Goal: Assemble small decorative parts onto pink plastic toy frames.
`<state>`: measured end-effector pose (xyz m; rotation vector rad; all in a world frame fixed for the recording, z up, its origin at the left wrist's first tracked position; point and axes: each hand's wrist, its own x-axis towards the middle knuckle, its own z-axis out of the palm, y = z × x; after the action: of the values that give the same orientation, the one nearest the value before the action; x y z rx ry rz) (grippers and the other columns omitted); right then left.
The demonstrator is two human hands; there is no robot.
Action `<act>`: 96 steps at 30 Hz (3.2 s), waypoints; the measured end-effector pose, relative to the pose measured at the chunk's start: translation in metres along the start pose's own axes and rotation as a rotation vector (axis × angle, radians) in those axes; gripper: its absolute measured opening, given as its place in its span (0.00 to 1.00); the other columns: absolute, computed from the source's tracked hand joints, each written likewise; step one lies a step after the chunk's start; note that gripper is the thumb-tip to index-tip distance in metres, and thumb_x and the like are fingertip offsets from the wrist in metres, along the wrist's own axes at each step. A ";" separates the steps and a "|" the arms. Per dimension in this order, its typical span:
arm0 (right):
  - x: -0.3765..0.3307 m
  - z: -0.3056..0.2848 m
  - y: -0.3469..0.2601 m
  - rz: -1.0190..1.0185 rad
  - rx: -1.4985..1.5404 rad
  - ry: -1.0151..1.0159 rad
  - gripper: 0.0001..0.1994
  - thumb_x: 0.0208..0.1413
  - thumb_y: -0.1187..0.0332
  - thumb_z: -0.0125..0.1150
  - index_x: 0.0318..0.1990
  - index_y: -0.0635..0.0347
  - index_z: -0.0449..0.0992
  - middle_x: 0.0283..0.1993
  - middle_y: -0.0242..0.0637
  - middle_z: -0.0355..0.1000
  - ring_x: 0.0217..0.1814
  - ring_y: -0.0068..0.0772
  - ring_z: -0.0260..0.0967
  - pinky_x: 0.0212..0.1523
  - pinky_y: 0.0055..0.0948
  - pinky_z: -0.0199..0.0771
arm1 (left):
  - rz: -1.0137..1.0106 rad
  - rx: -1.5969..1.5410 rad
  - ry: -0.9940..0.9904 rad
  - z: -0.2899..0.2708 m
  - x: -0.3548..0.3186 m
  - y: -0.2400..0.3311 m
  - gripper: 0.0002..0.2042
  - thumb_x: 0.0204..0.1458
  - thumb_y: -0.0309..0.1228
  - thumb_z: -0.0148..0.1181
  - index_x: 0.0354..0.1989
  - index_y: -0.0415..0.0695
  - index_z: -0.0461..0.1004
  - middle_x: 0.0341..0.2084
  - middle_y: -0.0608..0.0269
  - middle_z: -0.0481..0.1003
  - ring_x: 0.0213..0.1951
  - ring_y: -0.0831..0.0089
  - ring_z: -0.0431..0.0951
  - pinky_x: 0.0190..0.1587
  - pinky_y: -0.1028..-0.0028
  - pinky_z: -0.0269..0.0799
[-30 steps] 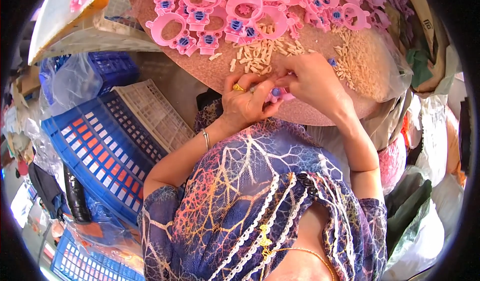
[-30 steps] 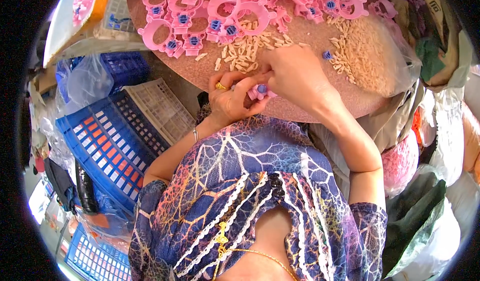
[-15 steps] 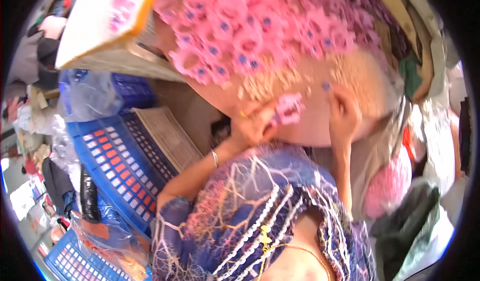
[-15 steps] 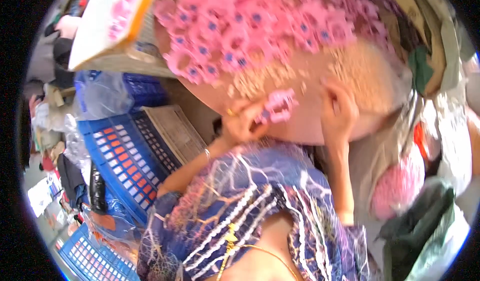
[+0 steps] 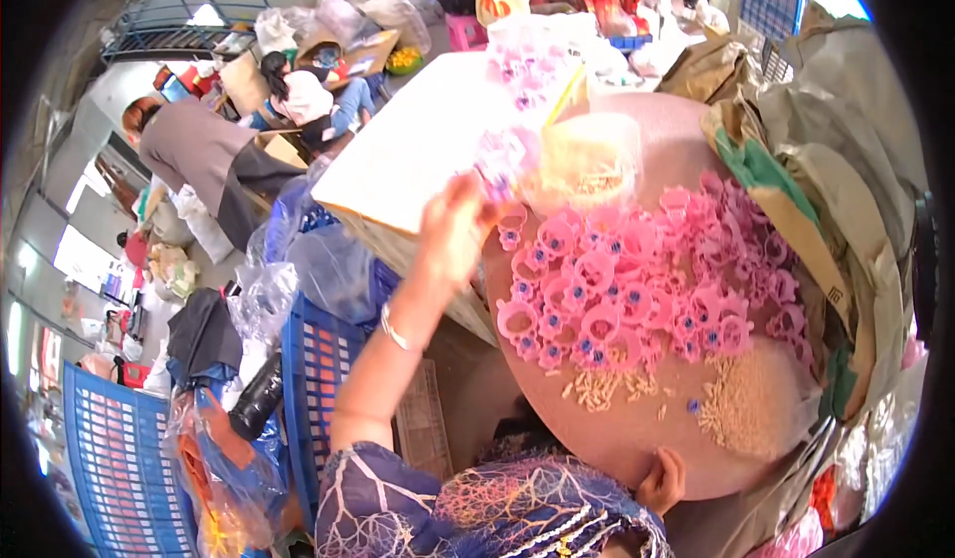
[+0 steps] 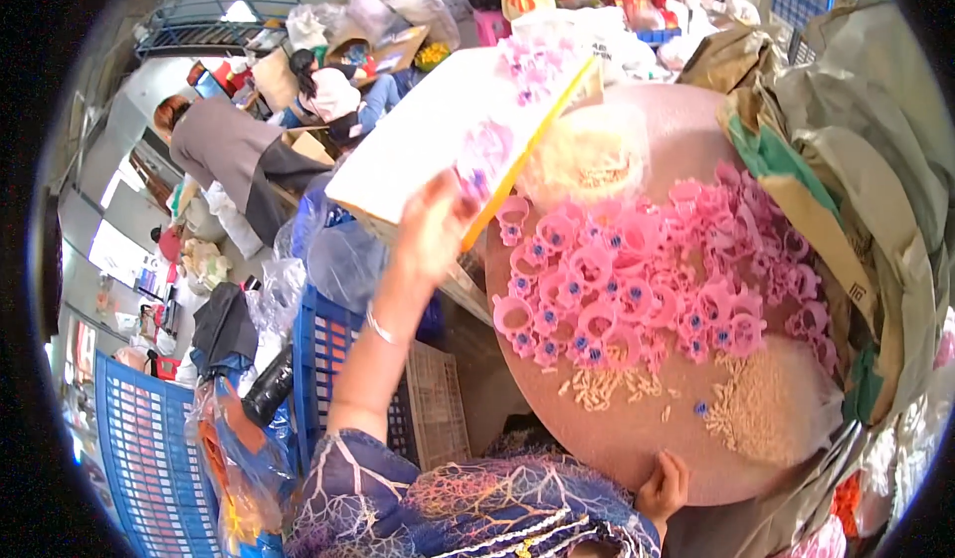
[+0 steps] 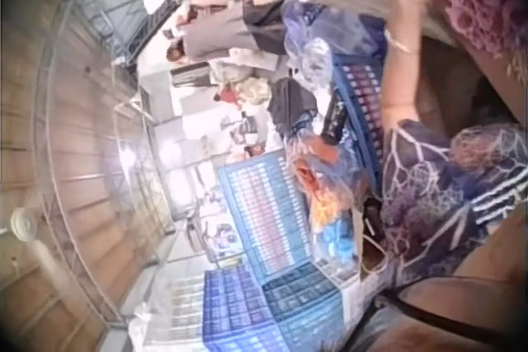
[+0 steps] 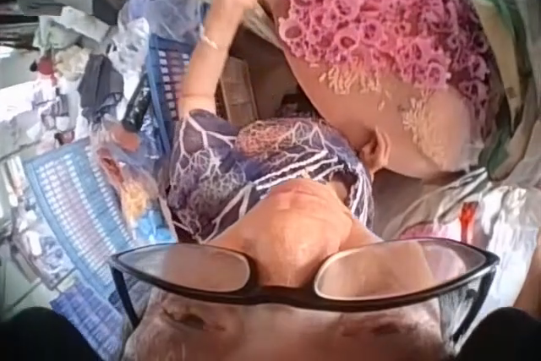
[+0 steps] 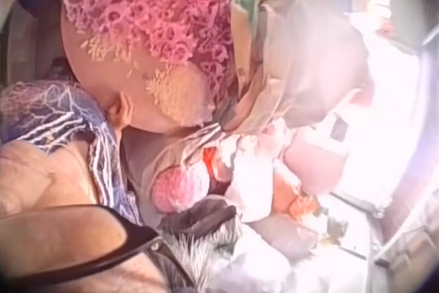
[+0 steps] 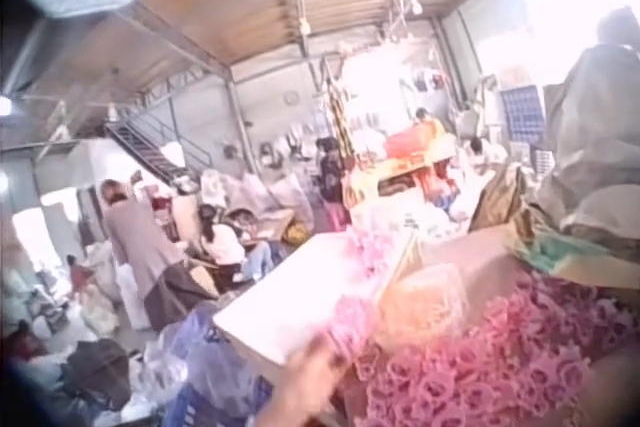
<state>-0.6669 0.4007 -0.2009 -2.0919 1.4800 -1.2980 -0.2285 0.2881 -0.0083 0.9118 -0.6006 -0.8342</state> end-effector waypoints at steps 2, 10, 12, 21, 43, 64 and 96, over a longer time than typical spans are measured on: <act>-0.001 -0.001 0.001 -0.010 -0.002 0.001 0.11 0.51 0.85 0.61 0.40 0.60 0.80 0.40 0.46 0.77 0.40 0.49 0.76 0.46 0.40 0.75 | 0.010 0.086 -0.051 -0.018 0.072 0.027 0.12 0.65 0.34 0.53 0.48 0.38 0.73 0.38 0.57 0.79 0.36 0.68 0.80 0.42 0.71 0.77; 0.005 0.010 0.005 -0.027 -0.079 0.012 0.15 0.45 0.87 0.59 0.39 0.60 0.81 0.38 0.44 0.78 0.38 0.48 0.76 0.44 0.40 0.74 | -0.184 0.321 0.339 -0.043 0.324 -0.017 0.14 0.64 0.35 0.56 0.41 0.32 0.70 0.29 0.43 0.77 0.25 0.50 0.82 0.24 0.57 0.82; 0.008 0.015 0.002 -0.002 -0.067 0.033 0.16 0.44 0.87 0.58 0.39 0.60 0.81 0.38 0.45 0.77 0.38 0.48 0.76 0.42 0.40 0.75 | -0.113 0.431 0.320 -0.048 0.350 -0.038 0.14 0.63 0.35 0.56 0.40 0.32 0.70 0.27 0.44 0.77 0.24 0.51 0.82 0.22 0.59 0.81; 0.004 0.006 -0.008 0.024 -0.103 0.023 0.17 0.39 0.86 0.57 0.38 0.61 0.82 0.37 0.46 0.77 0.36 0.49 0.75 0.37 0.38 0.76 | -0.034 1.084 0.242 -0.046 0.391 -0.087 0.16 0.52 0.33 0.61 0.31 0.27 0.79 0.28 0.44 0.81 0.29 0.58 0.85 0.28 0.62 0.82; 0.042 -0.004 -0.022 0.240 0.131 0.081 0.10 0.50 0.83 0.63 0.40 0.62 0.81 0.40 0.46 0.78 0.41 0.46 0.78 0.40 0.34 0.78 | 1.018 1.423 -0.879 0.040 -0.101 -0.041 0.08 0.49 0.29 0.71 0.38 0.50 0.81 0.32 0.67 0.82 0.34 0.66 0.82 0.42 0.68 0.77; 0.108 0.035 -0.024 -0.085 -0.072 -0.024 0.12 0.49 0.78 0.64 0.41 0.54 0.82 0.44 0.34 0.78 0.50 0.39 0.73 0.53 0.36 0.65 | 0.606 1.354 -0.075 0.030 -0.150 -0.158 0.23 0.47 0.37 0.73 0.48 0.40 0.74 0.45 0.53 0.73 0.51 0.54 0.69 0.56 0.56 0.59; 0.081 -0.004 -0.058 0.106 0.089 -0.124 0.15 0.50 0.85 0.61 0.45 0.62 0.80 0.39 0.44 0.78 0.39 0.39 0.79 0.39 0.30 0.78 | 0.697 0.929 -0.595 0.024 -0.217 -0.191 0.29 0.37 0.24 0.78 0.51 0.39 0.70 0.39 0.54 0.75 0.40 0.56 0.77 0.43 0.63 0.75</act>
<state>-0.6285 0.3581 -0.1197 -1.9727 1.4328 -1.1515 -0.4350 0.3903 -0.1838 1.1519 -1.7982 -0.1263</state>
